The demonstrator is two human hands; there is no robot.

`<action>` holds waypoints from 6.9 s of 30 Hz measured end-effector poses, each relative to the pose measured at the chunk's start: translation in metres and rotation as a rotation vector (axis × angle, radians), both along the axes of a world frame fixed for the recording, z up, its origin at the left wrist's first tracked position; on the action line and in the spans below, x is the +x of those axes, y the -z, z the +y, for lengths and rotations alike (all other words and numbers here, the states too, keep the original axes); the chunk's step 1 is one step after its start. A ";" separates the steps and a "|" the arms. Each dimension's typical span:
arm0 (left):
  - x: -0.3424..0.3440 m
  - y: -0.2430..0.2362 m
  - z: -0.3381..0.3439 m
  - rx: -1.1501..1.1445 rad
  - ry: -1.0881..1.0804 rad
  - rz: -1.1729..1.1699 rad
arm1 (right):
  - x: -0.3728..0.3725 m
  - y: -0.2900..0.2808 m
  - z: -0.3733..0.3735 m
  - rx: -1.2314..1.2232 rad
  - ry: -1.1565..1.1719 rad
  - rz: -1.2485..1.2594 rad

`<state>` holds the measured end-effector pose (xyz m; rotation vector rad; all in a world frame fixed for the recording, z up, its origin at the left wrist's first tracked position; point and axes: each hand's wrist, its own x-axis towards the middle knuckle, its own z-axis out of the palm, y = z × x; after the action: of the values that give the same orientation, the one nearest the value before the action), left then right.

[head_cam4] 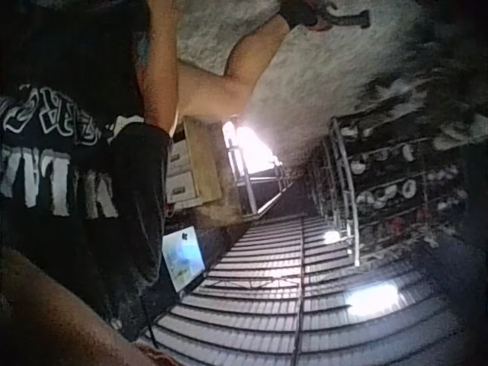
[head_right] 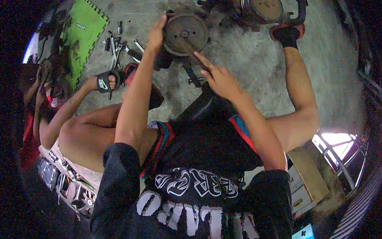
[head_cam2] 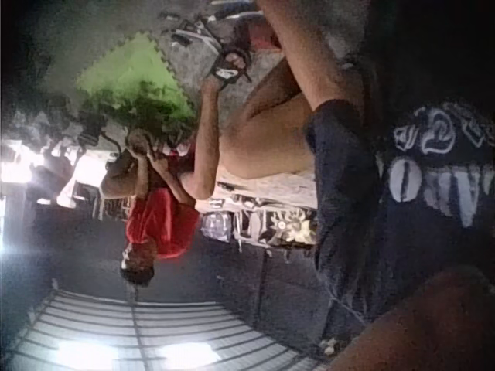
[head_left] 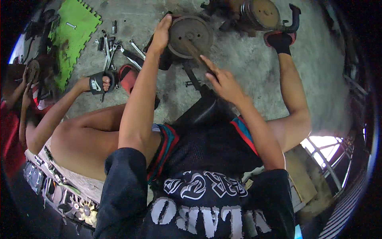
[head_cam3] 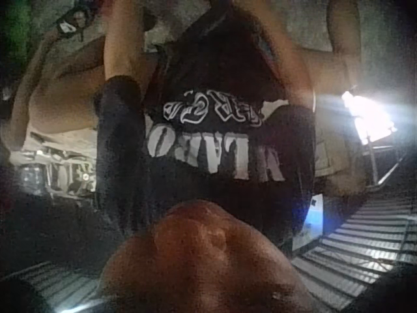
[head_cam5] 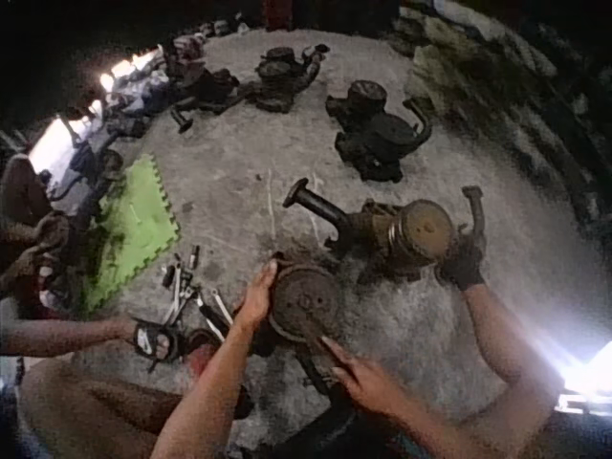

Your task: Repair or clean mechanical components using a flathead screwdriver and other tools in a workshop.

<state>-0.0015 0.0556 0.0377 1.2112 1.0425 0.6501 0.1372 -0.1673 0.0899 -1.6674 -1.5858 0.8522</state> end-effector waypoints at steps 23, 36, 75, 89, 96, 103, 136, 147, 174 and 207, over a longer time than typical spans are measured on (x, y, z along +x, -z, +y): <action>-0.025 0.025 -0.006 -0.170 -0.080 -0.137 | 0.004 -0.008 -0.022 -0.201 -0.050 -0.250; -0.039 0.008 -0.029 -0.119 -0.211 -0.118 | 0.044 -0.003 -0.014 -0.184 -0.108 -0.026; -0.007 0.014 0.030 0.039 0.205 0.384 | 0.164 -0.026 0.154 -0.824 -0.308 -0.334; 0.003 0.005 0.032 -0.091 0.203 0.204 | 0.152 -0.035 0.168 -0.738 -0.546 -0.548; 0.004 0.005 0.036 -0.061 0.197 0.183 | 0.149 -0.022 0.169 -0.893 -0.571 -0.603; 0.015 -0.004 0.025 -0.093 0.189 0.210 | 0.185 -0.027 0.165 -1.015 -0.542 -0.432; -0.022 0.011 0.035 -0.191 0.258 0.254 | 0.054 -0.006 0.057 -0.937 -0.145 0.123; -0.048 -0.022 0.004 -0.356 0.153 0.127 | 0.022 0.014 0.039 -0.766 -0.108 0.044; -0.004 0.009 -0.023 0.108 -0.241 0.039 | -0.038 -0.014 0.022 -0.554 0.256 -0.209; 0.003 0.011 -0.003 -0.045 -0.020 0.146 | 0.082 0.004 0.075 -0.512 -0.216 -0.373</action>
<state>0.0011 0.0527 0.0267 1.2242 1.1869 0.5573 0.2193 -0.0921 0.0855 -2.1339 -1.9402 1.1857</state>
